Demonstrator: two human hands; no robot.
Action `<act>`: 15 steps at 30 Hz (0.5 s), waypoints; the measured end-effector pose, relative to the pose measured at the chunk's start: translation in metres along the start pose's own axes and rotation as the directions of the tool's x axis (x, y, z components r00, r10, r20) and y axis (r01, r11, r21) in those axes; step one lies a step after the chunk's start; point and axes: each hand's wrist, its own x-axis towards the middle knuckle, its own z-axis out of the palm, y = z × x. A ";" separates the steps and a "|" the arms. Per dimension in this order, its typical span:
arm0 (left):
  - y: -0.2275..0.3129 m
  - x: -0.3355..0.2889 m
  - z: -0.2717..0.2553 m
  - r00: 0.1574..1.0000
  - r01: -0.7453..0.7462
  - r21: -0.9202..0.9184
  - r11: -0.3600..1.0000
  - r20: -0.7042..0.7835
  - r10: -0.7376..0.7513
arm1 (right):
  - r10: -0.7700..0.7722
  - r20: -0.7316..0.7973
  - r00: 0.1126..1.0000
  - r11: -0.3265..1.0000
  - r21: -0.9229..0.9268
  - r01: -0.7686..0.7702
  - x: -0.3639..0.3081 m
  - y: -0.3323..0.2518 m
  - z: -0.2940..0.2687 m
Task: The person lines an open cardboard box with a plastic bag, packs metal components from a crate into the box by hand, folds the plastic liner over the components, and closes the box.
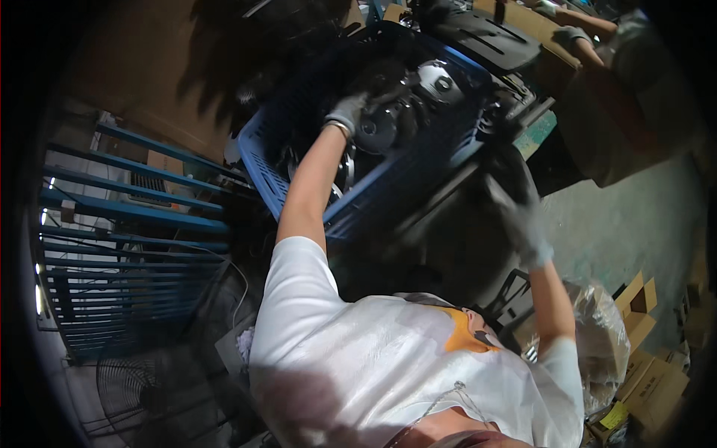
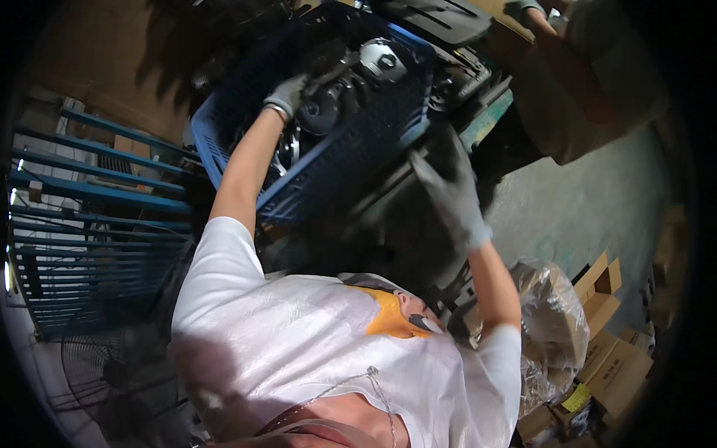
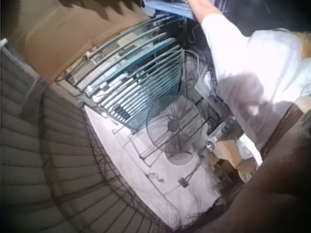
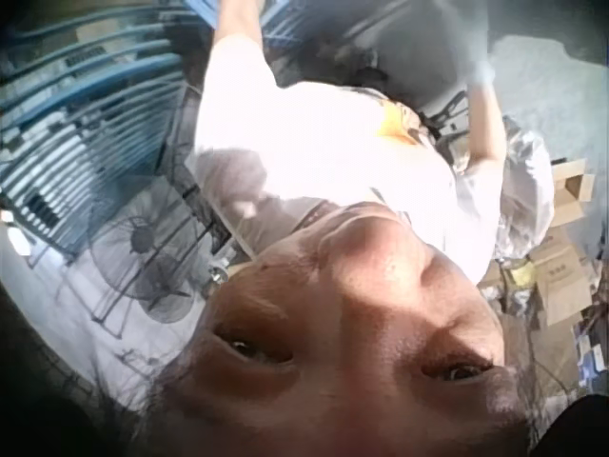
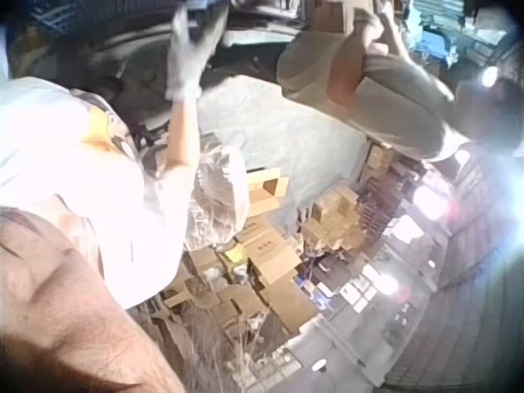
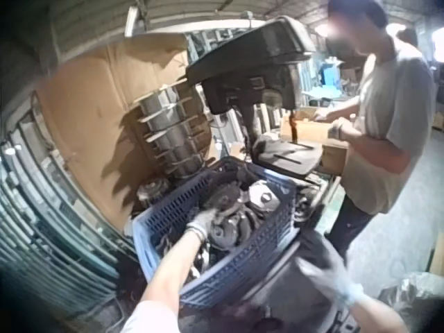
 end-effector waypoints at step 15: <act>0.011 0.001 -0.021 0.804 0.274 -0.377 0.885 0.594 0.004 | 0.181 0.082 0.980 0.330 -0.944 0.018 0.203 0.064 0.145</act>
